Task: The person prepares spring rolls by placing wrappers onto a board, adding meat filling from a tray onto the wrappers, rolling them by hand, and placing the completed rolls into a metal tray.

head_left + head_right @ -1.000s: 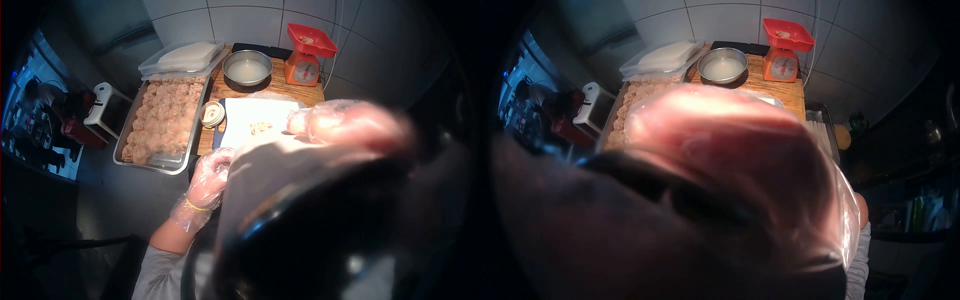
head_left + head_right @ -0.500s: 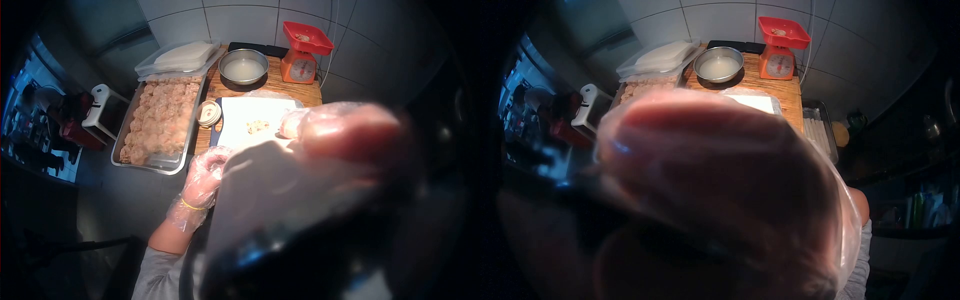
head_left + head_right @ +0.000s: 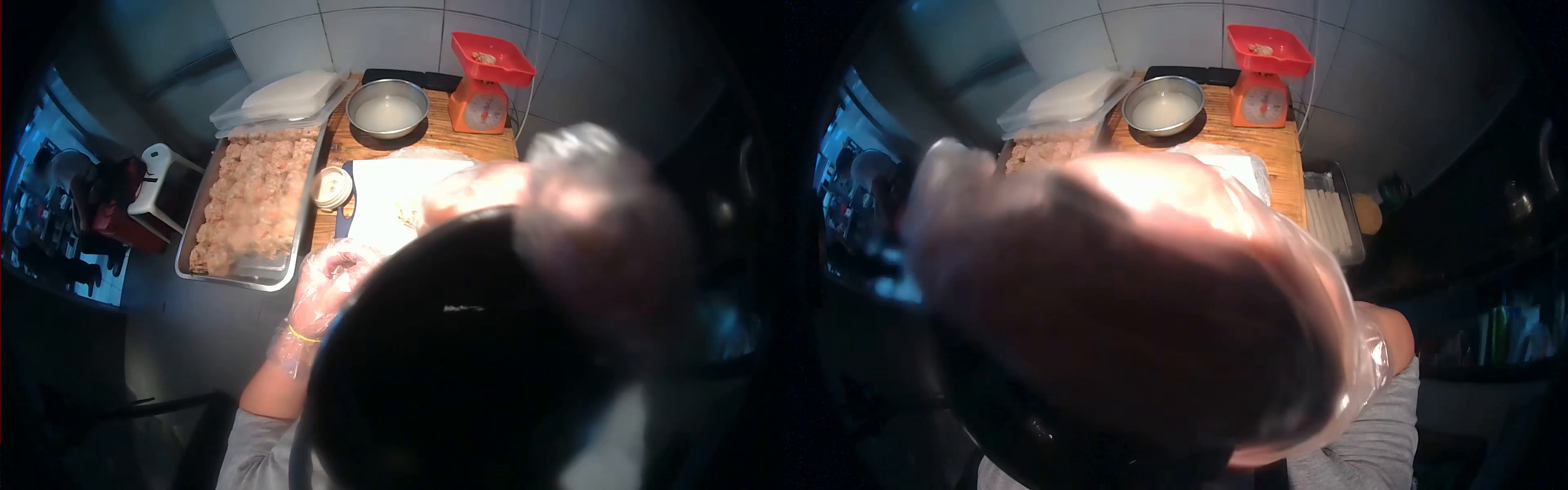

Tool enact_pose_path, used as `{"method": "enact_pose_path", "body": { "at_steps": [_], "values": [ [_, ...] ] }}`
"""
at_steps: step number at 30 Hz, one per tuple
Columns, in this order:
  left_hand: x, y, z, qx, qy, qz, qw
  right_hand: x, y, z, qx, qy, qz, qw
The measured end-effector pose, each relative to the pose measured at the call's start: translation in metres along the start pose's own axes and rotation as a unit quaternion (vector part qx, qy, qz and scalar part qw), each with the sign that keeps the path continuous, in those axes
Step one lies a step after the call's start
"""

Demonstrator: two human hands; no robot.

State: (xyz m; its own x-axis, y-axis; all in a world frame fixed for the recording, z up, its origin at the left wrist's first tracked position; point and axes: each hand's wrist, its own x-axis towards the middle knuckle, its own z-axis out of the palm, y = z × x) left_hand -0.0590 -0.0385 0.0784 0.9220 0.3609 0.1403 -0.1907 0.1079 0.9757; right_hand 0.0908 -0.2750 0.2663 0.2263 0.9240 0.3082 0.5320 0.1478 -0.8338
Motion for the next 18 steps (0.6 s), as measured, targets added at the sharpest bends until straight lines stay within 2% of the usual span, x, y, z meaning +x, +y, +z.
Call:
{"method": "enact_pose_path", "body": {
  "at_steps": [1,3,5,7,10,11,12,13,14,16,18],
  "values": [
    [0.003,-0.004,-0.004,0.018,-0.004,0.003,1.000,0.003,0.005,0.004,-0.042,0.039,-0.050,0.997],
    [0.009,-0.015,-0.004,-0.068,0.043,-0.089,0.993,0.007,0.016,0.013,-0.109,0.105,-0.117,0.982],
    [0.023,-0.035,-0.003,-0.087,0.048,-0.030,0.995,0.008,0.028,0.023,-0.160,0.163,-0.158,0.961],
    [0.036,-0.041,-0.002,-0.016,0.073,-0.050,0.996,0.014,0.042,0.029,-0.194,0.216,-0.186,0.939],
    [0.061,-0.053,0.003,-0.023,0.073,0.018,0.997,0.029,0.070,0.034,-0.215,0.293,-0.179,0.914],
    [0.070,-0.071,-0.001,-0.013,0.090,-0.001,0.996,0.035,0.082,0.030,-0.212,0.316,-0.164,0.910],
    [0.078,-0.085,-0.006,0.021,0.095,0.028,0.995,0.042,0.096,0.026,-0.209,0.346,-0.124,0.906],
    [0.086,-0.098,-0.010,0.056,0.101,0.058,0.992,0.045,0.117,0.013,-0.201,0.324,-0.139,0.914],
    [0.092,-0.109,-0.013,0.092,0.106,0.087,0.986,0.054,0.136,0.009,-0.198,0.353,-0.140,0.903],
    [0.097,-0.123,-0.016,0.123,0.131,0.089,0.980,0.066,0.175,-0.003,-0.075,0.353,-0.054,0.931],
    [0.098,-0.128,-0.017,0.124,0.136,0.091,0.979,0.074,0.229,-0.020,-0.182,0.406,-0.062,0.893]
  ]
}}
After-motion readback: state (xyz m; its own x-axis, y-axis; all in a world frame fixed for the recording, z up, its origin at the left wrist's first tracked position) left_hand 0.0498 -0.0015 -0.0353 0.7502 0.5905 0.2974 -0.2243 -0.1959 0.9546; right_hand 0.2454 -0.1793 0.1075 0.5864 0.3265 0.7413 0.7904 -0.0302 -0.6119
